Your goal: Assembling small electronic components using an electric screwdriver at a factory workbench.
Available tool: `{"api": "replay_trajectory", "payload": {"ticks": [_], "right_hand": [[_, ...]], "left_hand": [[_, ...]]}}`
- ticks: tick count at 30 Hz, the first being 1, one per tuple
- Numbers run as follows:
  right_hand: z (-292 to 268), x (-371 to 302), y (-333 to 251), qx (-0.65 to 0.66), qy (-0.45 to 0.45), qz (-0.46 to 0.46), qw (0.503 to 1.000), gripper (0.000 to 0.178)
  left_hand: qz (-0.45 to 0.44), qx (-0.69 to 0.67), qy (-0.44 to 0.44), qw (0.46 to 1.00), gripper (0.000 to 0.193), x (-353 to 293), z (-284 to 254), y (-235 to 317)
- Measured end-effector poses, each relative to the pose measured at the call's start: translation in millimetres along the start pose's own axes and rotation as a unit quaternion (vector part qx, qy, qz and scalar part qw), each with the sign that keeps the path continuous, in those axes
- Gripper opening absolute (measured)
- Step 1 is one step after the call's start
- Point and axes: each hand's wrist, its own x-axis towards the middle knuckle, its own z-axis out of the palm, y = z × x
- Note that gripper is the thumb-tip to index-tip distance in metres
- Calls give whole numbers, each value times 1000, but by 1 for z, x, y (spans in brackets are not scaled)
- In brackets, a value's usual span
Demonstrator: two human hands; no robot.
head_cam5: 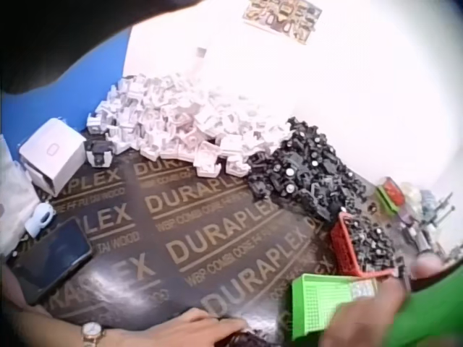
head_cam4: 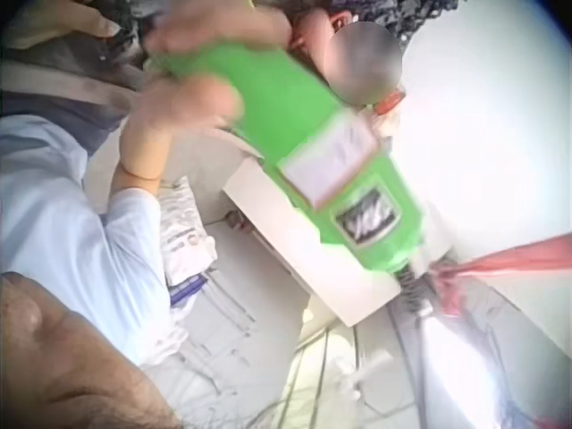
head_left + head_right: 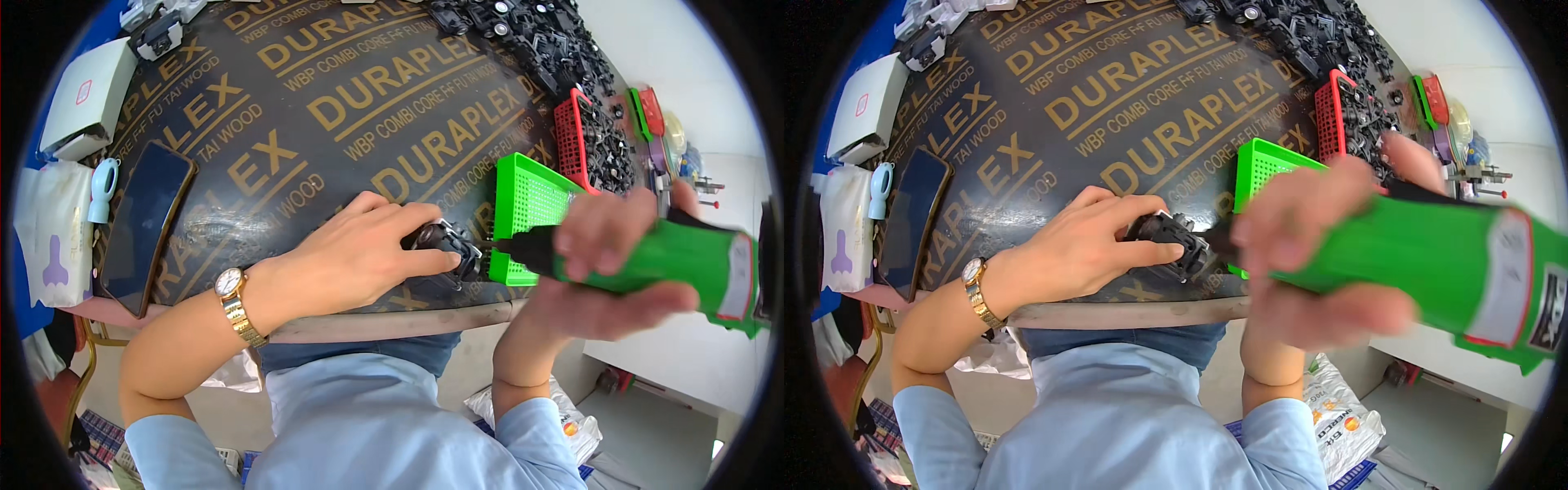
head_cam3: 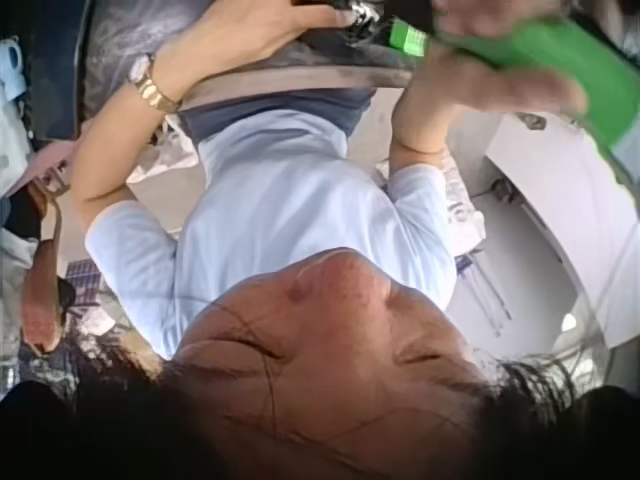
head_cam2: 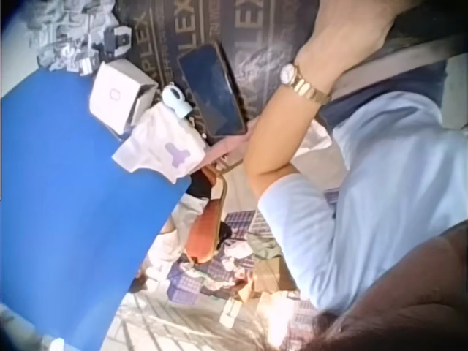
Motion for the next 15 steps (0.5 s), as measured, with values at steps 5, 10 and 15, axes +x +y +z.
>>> {"api": "replay_trajectory", "payload": {"ticks": [5,10,15], "right_hand": [[-64,-11,-24,-115,66,-25,991,67],[-87,-36,-29,-184,111,25,976,66],[-89,-45,-28,-215,145,18,966,71]], "left_hand": [[4,26,23,999,42,4,2,1],[-63,28,36,997,45,9,-8,3],[-64,20,51,996,49,10,-8,3]]}}
